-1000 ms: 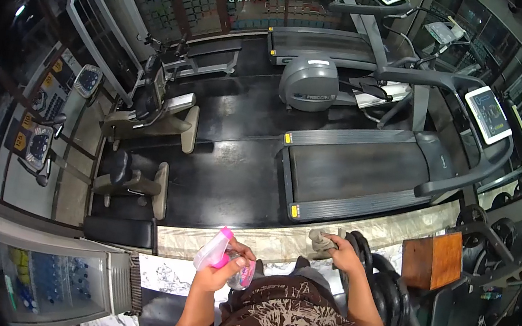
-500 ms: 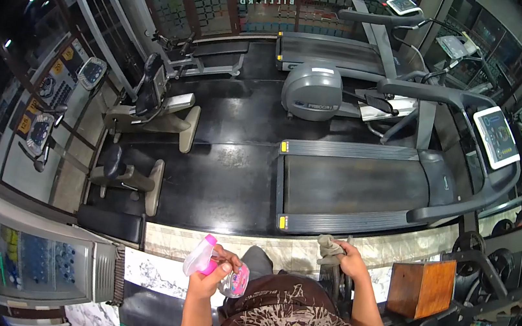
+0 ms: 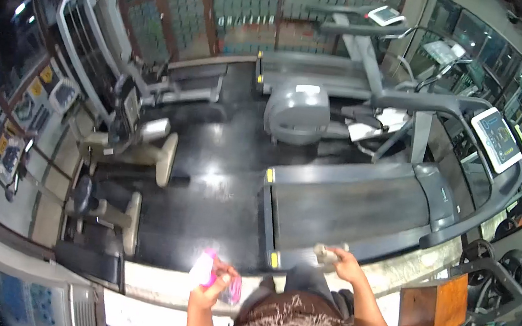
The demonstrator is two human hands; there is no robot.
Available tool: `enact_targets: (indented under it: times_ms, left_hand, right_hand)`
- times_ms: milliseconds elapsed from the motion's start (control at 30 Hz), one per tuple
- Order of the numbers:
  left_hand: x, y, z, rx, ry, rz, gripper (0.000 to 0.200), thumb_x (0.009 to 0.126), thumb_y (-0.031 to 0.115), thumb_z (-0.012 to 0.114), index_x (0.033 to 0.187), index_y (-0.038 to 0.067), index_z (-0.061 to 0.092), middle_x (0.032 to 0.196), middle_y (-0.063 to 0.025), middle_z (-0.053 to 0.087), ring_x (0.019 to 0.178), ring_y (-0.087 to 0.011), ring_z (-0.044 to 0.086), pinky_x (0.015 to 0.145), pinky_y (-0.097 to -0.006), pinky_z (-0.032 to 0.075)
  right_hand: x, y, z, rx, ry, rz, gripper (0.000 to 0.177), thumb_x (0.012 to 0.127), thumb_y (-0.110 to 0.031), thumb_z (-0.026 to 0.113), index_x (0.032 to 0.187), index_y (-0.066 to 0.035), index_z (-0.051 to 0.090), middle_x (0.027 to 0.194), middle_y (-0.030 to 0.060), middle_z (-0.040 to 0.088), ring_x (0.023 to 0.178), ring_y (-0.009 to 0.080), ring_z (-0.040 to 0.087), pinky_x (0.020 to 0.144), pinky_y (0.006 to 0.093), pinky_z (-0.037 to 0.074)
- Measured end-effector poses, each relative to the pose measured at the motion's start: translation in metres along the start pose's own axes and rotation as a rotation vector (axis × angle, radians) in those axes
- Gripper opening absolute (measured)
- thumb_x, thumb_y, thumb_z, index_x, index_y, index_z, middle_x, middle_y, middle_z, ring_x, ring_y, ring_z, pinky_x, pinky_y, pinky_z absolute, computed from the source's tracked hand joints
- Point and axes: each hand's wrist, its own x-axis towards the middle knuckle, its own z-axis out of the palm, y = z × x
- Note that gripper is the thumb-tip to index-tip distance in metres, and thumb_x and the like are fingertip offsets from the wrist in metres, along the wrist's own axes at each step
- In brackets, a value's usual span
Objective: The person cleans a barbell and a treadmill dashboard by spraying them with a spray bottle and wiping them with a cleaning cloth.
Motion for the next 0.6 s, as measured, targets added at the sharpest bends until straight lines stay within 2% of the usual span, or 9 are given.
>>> enact_targets:
  times_ms: [33, 67, 133, 167, 267, 300, 433, 533, 600]
  left_hand:
    - [-0.001, 0.001, 0.006, -0.009, 0.113, -0.063, 0.034, 0.082, 0.009, 0.077, 0.106, 0.005, 0.054, 0.088, -0.0123, 0.065, 0.081, -0.0254, 0.065, 0.072, -0.0403, 0.053]
    - [-0.004, -0.001, 0.001, -0.026, 0.123, -0.092, 0.033, 0.082, 0.009, 0.077, 0.106, 0.005, 0.054, 0.088, -0.0123, 0.065, 0.081, -0.0253, 0.065, 0.072, -0.0403, 0.053]
    - [0.0, -0.008, -0.011, -0.06, 0.103, -0.113, 0.032, 0.083, 0.007, 0.076, 0.106, 0.005, 0.053, 0.089, -0.0123, 0.065, 0.081, -0.025, 0.064, 0.072, -0.0404, 0.053]
    - [0.005, -0.008, -0.016, -0.044, 0.098, -0.12, 0.031, 0.083, 0.007, 0.075, 0.105, 0.005, 0.053, 0.089, -0.0117, 0.064, 0.081, -0.0248, 0.064, 0.072, -0.0401, 0.053]
    - [0.012, -0.006, -0.019, -0.015, 0.104, -0.156, 0.028, 0.084, 0.005, 0.073, 0.102, 0.004, 0.052, 0.088, -0.0099, 0.061, 0.082, -0.0241, 0.064, 0.073, -0.0395, 0.053]
    - [0.012, -0.009, -0.02, -0.006, 0.116, -0.145, 0.027, 0.084, 0.004, 0.073, 0.102, 0.003, 0.053, 0.088, -0.0106, 0.062, 0.081, -0.024, 0.064, 0.074, -0.0392, 0.053]
    - [0.023, -0.012, -0.026, 0.052, 0.165, -0.065, 0.023, 0.086, -0.001, 0.07, 0.103, -0.001, 0.054, 0.089, -0.0131, 0.065, 0.081, -0.0234, 0.067, 0.076, -0.0379, 0.055]
    - [0.024, -0.014, -0.018, 0.097, 0.197, 0.005, 0.027, 0.086, 0.001, 0.072, 0.106, -0.002, 0.054, 0.087, -0.0128, 0.065, 0.082, -0.0231, 0.067, 0.075, -0.0373, 0.055]
    - [0.023, -0.016, -0.004, 0.081, 0.269, -0.011, 0.029, 0.086, 0.002, 0.072, 0.108, -0.002, 0.053, 0.087, -0.0127, 0.065, 0.081, -0.0228, 0.067, 0.075, -0.0369, 0.055]
  right_hand:
    - [0.017, 0.012, 0.008, 0.002, -0.031, -0.097, 0.048, 0.085, 0.01, 0.048, 0.13, -0.002, 0.062, 0.122, 0.013, 0.069, 0.114, 0.0215, 0.063, 0.102, 0.0322, 0.046]
    - [0.022, 0.02, 0.011, 0.047, -0.088, -0.069, 0.05, 0.084, 0.011, 0.047, 0.13, -0.002, 0.062, 0.122, 0.0127, 0.069, 0.114, 0.0215, 0.063, 0.103, 0.0321, 0.046]
    - [0.032, -0.013, 0.012, 0.141, -0.166, -0.05, 0.053, 0.081, 0.013, 0.045, 0.13, -0.001, 0.061, 0.122, 0.0121, 0.069, 0.116, 0.0215, 0.062, 0.103, 0.0319, 0.045]
    - [0.036, -0.028, 0.011, 0.073, -0.184, -0.081, 0.055, 0.08, 0.015, 0.044, 0.13, 0.0, 0.06, 0.123, 0.0119, 0.068, 0.118, 0.0216, 0.061, 0.104, 0.0318, 0.045]
    - [0.063, -0.016, 0.026, 0.111, -0.21, -0.102, 0.052, 0.083, 0.014, 0.044, 0.13, 0.0, 0.06, 0.126, 0.0124, 0.066, 0.12, 0.0218, 0.06, 0.105, 0.0315, 0.044]
    - [0.067, -0.022, 0.026, 0.077, -0.238, -0.173, 0.051, 0.083, 0.013, 0.044, 0.13, 0.0, 0.059, 0.128, 0.0134, 0.065, 0.12, 0.0223, 0.06, 0.105, 0.0313, 0.044]
    - [0.097, -0.037, 0.029, -0.027, -0.324, -0.225, 0.052, 0.082, 0.012, 0.043, 0.13, -0.002, 0.06, 0.128, 0.0147, 0.065, 0.12, 0.0229, 0.06, 0.106, 0.0317, 0.044]
    - [0.116, -0.06, 0.033, 0.048, -0.441, -0.121, 0.046, 0.087, 0.009, 0.048, 0.131, -0.002, 0.058, 0.132, 0.0149, 0.063, 0.124, 0.024, 0.058, 0.109, 0.0338, 0.042]
    - [0.129, -0.066, 0.03, 0.002, -0.484, -0.235, 0.05, 0.086, 0.01, 0.046, 0.133, -0.003, 0.057, 0.129, 0.0161, 0.064, 0.123, 0.0261, 0.059, 0.107, 0.0348, 0.043]
